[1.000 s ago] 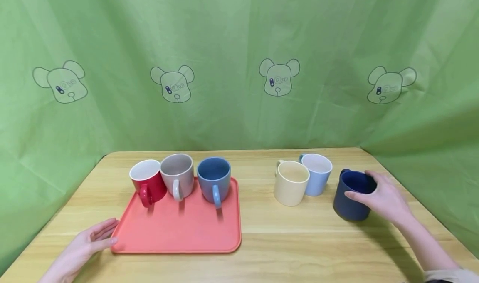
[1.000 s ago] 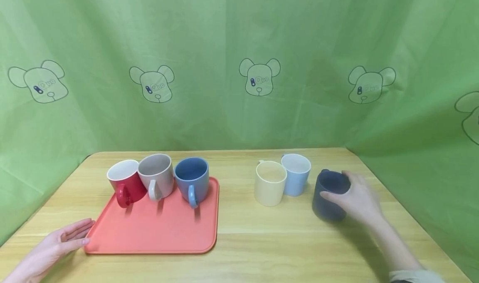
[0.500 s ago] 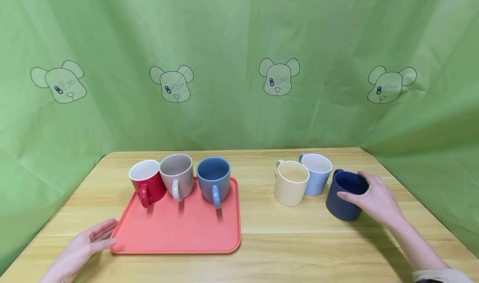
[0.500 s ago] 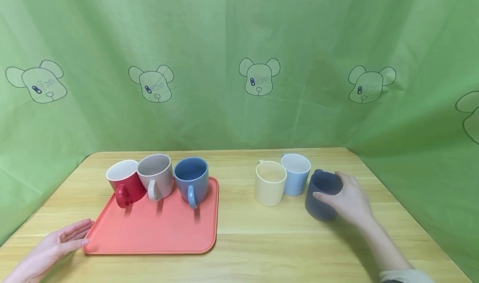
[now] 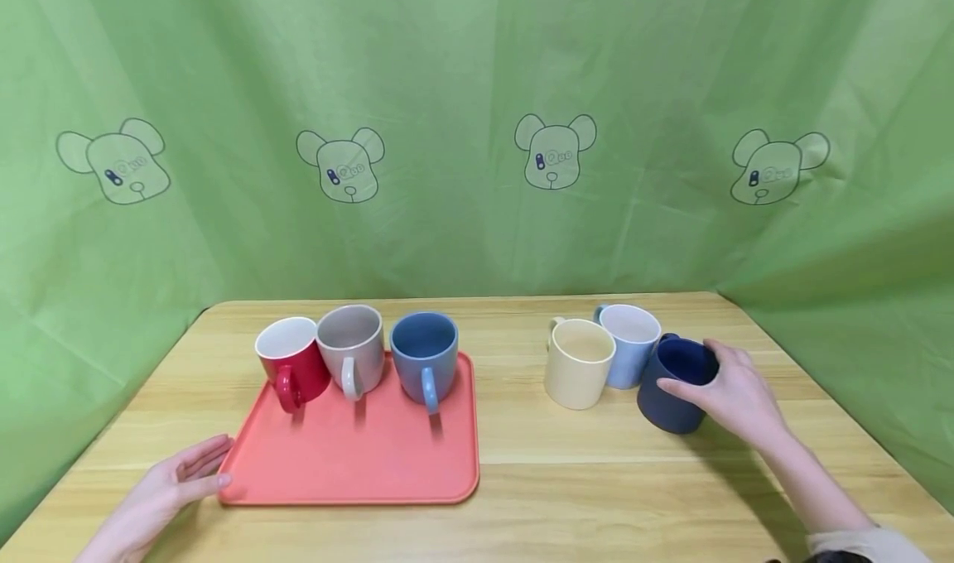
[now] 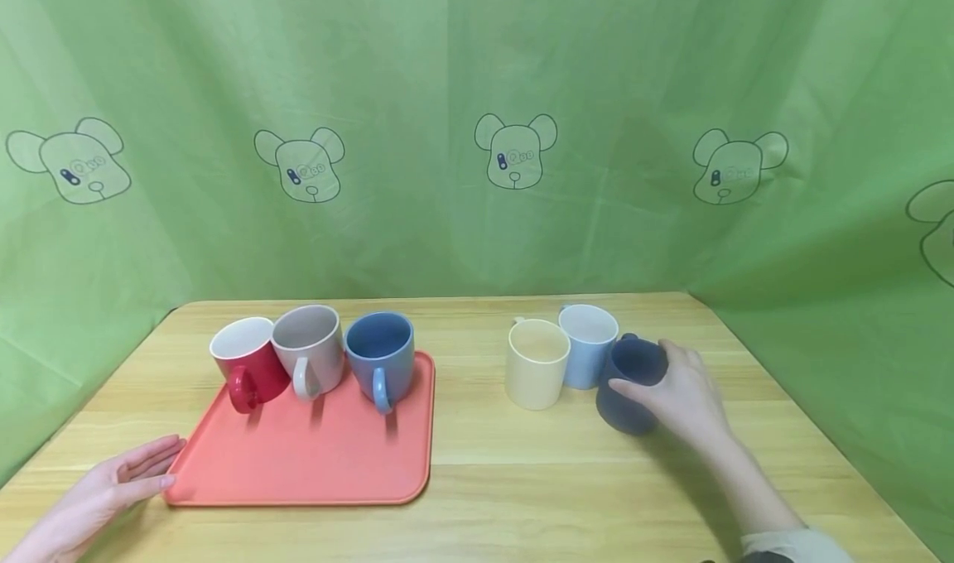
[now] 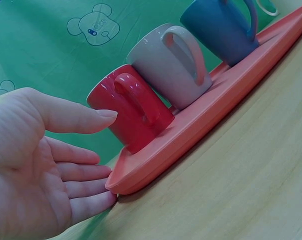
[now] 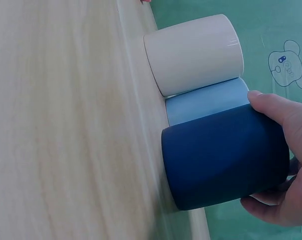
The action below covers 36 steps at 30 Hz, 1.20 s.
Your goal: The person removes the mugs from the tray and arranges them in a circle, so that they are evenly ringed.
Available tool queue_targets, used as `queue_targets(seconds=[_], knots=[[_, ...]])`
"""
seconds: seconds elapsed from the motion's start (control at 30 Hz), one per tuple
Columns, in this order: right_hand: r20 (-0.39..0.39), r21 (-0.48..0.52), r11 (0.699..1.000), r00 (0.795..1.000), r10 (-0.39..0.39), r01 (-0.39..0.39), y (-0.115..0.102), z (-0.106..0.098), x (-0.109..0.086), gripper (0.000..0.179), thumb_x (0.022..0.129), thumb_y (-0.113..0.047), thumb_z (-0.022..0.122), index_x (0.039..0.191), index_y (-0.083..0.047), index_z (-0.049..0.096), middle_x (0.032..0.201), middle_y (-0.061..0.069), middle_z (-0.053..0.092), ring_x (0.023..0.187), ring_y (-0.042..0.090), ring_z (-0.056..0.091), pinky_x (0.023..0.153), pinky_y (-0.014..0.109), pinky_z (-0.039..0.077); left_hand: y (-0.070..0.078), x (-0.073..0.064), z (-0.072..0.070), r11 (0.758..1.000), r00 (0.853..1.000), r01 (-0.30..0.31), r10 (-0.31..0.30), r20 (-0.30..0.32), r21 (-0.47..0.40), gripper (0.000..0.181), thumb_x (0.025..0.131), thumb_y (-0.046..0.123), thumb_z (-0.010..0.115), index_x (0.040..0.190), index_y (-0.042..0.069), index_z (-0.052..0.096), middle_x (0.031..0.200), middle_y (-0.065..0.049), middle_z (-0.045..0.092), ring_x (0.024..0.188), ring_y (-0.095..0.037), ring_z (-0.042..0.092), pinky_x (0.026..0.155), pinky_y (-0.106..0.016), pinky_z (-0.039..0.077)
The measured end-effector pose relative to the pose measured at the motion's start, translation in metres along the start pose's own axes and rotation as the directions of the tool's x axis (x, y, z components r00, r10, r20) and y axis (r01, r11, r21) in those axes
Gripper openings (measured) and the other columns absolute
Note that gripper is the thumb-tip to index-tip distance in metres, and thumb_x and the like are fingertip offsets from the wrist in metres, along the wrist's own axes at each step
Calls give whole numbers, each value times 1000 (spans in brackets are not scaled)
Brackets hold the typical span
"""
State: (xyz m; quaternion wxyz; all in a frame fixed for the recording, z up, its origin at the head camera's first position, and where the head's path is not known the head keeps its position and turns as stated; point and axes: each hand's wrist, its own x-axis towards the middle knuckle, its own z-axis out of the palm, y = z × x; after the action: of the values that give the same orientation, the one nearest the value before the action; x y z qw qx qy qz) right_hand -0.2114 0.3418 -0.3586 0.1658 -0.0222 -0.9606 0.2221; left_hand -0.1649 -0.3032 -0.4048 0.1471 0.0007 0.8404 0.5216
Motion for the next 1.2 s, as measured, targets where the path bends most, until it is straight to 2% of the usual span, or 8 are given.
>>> queue_targets(seconds=[0.1, 0.2, 0.3, 0.47, 0.6, 0.87, 1.1, 1.2], knots=[[23, 1, 1000, 1000, 3, -3, -1, -1, 1, 102, 74, -53, 71, 134, 18, 28, 124, 43, 34, 108, 55, 36, 80, 66, 35, 0, 0, 0, 1000, 1000, 1, -1, -4, 9, 73, 93, 21, 55, 141, -14, 13, 146, -30, 18, 131, -39, 26, 103, -44, 30], [36, 3, 1000, 999, 3, -3, -2, -2, 3, 102, 74, -53, 70, 133, 19, 28, 123, 43, 34, 108, 55, 36, 81, 66, 35, -1, 0, 1, 1000, 1000, -21, 21, -5, 19, 71, 93, 20, 55, 140, -15, 14, 145, -31, 19, 129, -33, 30, 97, -26, 37], [43, 8, 1000, 999, -6, 6, -3, -2, 4, 102, 75, -52, 70, 133, 20, 27, 122, 44, 34, 108, 55, 37, 81, 66, 35, -2, -1, 0, 999, 999, -38, 38, -15, 25, 70, 93, 19, 55, 140, -15, 16, 144, -31, 21, 123, -15, 38, 87, -12, 37], [59, 19, 1000, 998, -13, 12, -5, -4, 4, 102, 77, -51, 69, 133, 21, 25, 123, 45, 33, 109, 56, 35, 82, 67, 35, -2, -2, 1, 998, 999, -49, 50, -19, 28, 69, 93, 17, 55, 140, -15, 16, 144, -31, 21, 122, -13, 39, 87, -12, 36], [66, 43, 999, 998, -13, 10, -6, -7, 4, 99, 79, -49, 67, 133, 22, 23, 124, 46, 31, 110, 58, 33, 84, 68, 32, -1, -2, 1, 998, 999, -51, 51, -10, 32, 69, 94, 18, 54, 140, -15, 15, 144, -31, 20, 129, -34, 28, 89, -15, 37], [-4, 99, 993, 998, -70, 70, -15, -19, 3, 86, 85, -41, 63, 133, 20, 27, 122, 41, 37, 109, 55, 36, 84, 65, 33, -1, -4, 2, 998, 998, -54, 54, -14, 27, 69, 93, 17, 54, 140, -15, 14, 145, -31, 19, 130, -32, 29, 101, -40, 31], [-37, 136, 984, 993, -108, 112, -34, -32, 1, 71, 89, -36, 60, 132, 16, 35, 124, 37, 44, 105, 52, 45, 82, 60, 39, 1, -4, 3, 998, 998, -56, 56, -18, 19, 69, 93, 16, 54, 140, -15, 14, 145, -31, 19, 130, -40, 21, 89, -14, 36], [-31, 154, 981, 993, -117, 120, -45, -35, 2, 69, 90, -36, 59, 133, 12, 37, 126, 34, 45, 101, 51, 50, 81, 59, 40, 2, -5, 3, 999, 999, -51, 52, -17, 15, 69, 93, 17, 54, 140, -15, 15, 145, -31, 19, 131, -40, 20, 87, -12, 36]])
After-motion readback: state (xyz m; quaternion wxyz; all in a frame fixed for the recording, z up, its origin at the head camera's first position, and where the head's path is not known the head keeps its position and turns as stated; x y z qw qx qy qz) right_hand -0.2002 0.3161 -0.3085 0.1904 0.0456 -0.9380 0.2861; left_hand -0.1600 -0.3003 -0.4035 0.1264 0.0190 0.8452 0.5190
